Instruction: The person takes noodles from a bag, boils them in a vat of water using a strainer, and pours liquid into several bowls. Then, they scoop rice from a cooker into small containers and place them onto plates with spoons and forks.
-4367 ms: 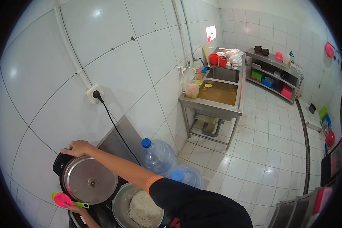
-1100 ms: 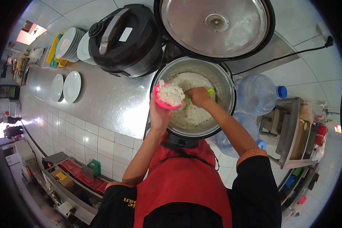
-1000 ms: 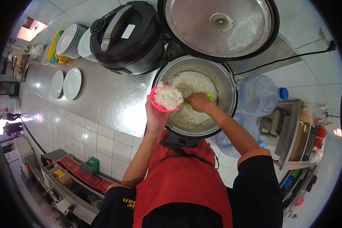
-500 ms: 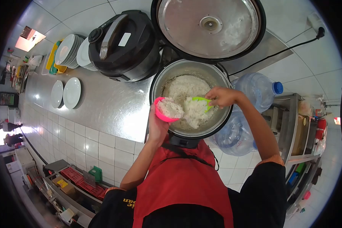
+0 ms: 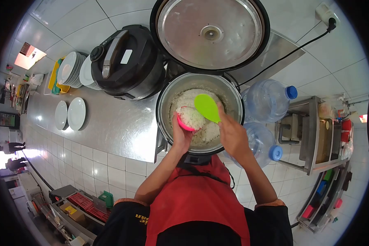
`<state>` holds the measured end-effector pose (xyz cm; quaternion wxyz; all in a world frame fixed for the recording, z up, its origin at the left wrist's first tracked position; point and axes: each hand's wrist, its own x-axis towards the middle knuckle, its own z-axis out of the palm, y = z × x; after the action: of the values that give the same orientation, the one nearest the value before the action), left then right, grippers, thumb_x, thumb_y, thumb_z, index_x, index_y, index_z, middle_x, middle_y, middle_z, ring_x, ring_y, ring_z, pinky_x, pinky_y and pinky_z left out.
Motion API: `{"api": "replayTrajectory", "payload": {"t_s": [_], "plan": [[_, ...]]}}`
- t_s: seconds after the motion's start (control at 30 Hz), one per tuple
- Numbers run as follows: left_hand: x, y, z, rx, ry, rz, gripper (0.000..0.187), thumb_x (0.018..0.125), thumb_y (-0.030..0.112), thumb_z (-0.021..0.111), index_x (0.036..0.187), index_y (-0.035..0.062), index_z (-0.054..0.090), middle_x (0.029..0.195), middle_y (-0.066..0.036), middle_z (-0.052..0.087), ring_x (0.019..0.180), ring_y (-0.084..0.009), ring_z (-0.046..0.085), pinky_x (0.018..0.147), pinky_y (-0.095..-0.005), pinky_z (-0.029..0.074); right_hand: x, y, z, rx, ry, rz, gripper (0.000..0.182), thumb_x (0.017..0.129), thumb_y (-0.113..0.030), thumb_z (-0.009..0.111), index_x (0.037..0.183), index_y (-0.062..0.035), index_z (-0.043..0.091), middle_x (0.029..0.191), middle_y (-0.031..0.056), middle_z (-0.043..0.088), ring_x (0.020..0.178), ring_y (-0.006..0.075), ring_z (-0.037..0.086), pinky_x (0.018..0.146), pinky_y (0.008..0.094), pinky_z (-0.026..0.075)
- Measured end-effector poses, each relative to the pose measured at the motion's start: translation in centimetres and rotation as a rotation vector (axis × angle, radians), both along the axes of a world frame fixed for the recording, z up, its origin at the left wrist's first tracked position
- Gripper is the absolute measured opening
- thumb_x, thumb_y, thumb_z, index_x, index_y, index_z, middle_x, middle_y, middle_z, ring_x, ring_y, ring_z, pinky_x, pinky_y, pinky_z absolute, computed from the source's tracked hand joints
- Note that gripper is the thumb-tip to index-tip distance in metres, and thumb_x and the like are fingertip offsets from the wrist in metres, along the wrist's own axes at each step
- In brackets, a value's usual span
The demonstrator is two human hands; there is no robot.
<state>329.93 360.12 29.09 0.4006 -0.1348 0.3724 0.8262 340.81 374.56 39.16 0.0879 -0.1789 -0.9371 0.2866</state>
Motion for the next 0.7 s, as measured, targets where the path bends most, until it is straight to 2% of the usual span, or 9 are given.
{"api": "replayTrajectory", "payload": {"t_s": [0.1,0.2,0.23,0.33,0.43,0.5,0.57,0.67,0.7], "plan": [[-0.1,0.2,-0.1,0.034,-0.078,-0.002,0.069,0.098,0.067,0.032,0.135,0.0126,0.051,0.132,-0.008,0.059,0.118,-0.0226,0.059,0.093,-0.0428,0.052,0.5,0.2,-0.1,-0.169,-0.02,0.099,0.048,0.097,-0.009,0.05,0.144,-0.0117,0.048,0.097,0.0218,0.064,0.084,0.0407,0.063,0.075,0.0484,0.049],[-0.2,0.6,-0.7,0.055,-0.143,-0.01,0.066,0.098,0.065,0.033,0.134,0.0127,0.052,0.13,-0.008,0.06,0.115,-0.0233,0.061,0.092,-0.0413,0.053,0.9,-2.0,-3.5,-0.353,-0.102,0.143,0.044,0.1,-0.012,0.049,0.144,-0.0108,0.049,0.097,0.0266,0.064,0.087,0.0446,0.063,0.078,0.0466,0.048],[-0.1,0.6,-0.7,0.06,-0.165,-0.008,0.065,0.098,0.064,0.033,0.133,0.0128,0.053,0.129,-0.008,0.061,0.113,-0.0236,0.062,0.092,-0.0408,0.053,0.8,-2.5,-4.1,-0.375,-0.047,0.15,0.044,0.1,-0.013,0.05,0.143,-0.0109,0.05,0.09,0.0272,0.064,0.084,0.0454,0.063,0.078,0.0465,0.049],[-0.1,0.3,-0.4,-0.021,-0.19,-0.029,0.062,0.099,0.061,0.034,0.133,0.013,0.053,0.126,-0.008,0.063,0.11,-0.0246,0.063,0.089,-0.0428,0.054,0.5,-2.5,-5.1,-0.356,-0.06,0.188,0.046,0.098,-0.014,0.051,0.144,-0.0132,0.049,0.088,0.026,0.064,0.082,0.0434,0.063,0.075,0.0501,0.049],[-0.6,0.0,-0.2,0.015,-0.175,-0.032,0.062,0.098,0.061,0.035,0.133,0.0125,0.053,0.126,-0.009,0.063,0.111,-0.0264,0.063,0.089,-0.046,0.054,-1.7,-0.9,-5.5,-0.271,-0.117,0.22,0.046,0.098,-0.016,0.052,0.143,-0.0132,0.05,0.091,0.0264,0.065,0.084,0.0439,0.063,0.077,0.0508,0.05],[-0.6,-0.1,0.4,0.093,-0.147,-0.04,0.062,0.098,0.059,0.036,0.134,0.0122,0.053,0.129,-0.011,0.062,0.113,-0.0282,0.062,0.091,-0.0492,0.054,-4.2,0.9,-5.5,-0.22,-0.11,0.208,0.043,0.097,-0.013,0.053,0.14,-0.0093,0.053,0.101,0.0276,0.066,0.092,0.0452,0.063,0.081,0.0509,0.049],[-0.7,-0.5,1.3,0.132,-0.112,-0.071,0.062,0.098,0.058,0.036,0.135,0.011,0.052,0.13,-0.012,0.061,0.116,-0.0298,0.061,0.093,-0.0509,0.053,-6.4,3.6,-8.8,-0.04,-0.061,0.139,0.04,0.096,-0.014,0.053,0.136,-0.0112,0.057,0.103,0.0244,0.067,0.095,0.0432,0.064,0.082,0.0514,0.05],[-1.5,-2.0,2.6,0.166,-0.066,-0.122,0.065,0.098,0.057,0.036,0.138,0.0079,0.049,0.133,-0.014,0.059,0.119,-0.0316,0.06,0.096,-0.0513,0.052,-9.0,5.7,-11.0,0.13,-0.347,0.201,0.039,0.092,-0.014,0.055,0.13,-0.0135,0.061,0.105,0.021,0.069,0.097,0.0391,0.066,0.082,0.0492,0.052],[-1.8,-2.6,3.0,0.206,-0.058,-0.117,0.066,0.098,0.057,0.036,0.139,0.0068,0.047,0.134,-0.015,0.058,0.12,-0.032,0.059,0.097,-0.0515,0.051,-9.9,6.0,-12.3,0.205,-0.413,0.296,0.039,0.088,-0.012,0.056,0.127,-0.0147,0.063,0.105,0.0191,0.07,0.098,0.037,0.067,0.082,0.0477,0.053]]}}
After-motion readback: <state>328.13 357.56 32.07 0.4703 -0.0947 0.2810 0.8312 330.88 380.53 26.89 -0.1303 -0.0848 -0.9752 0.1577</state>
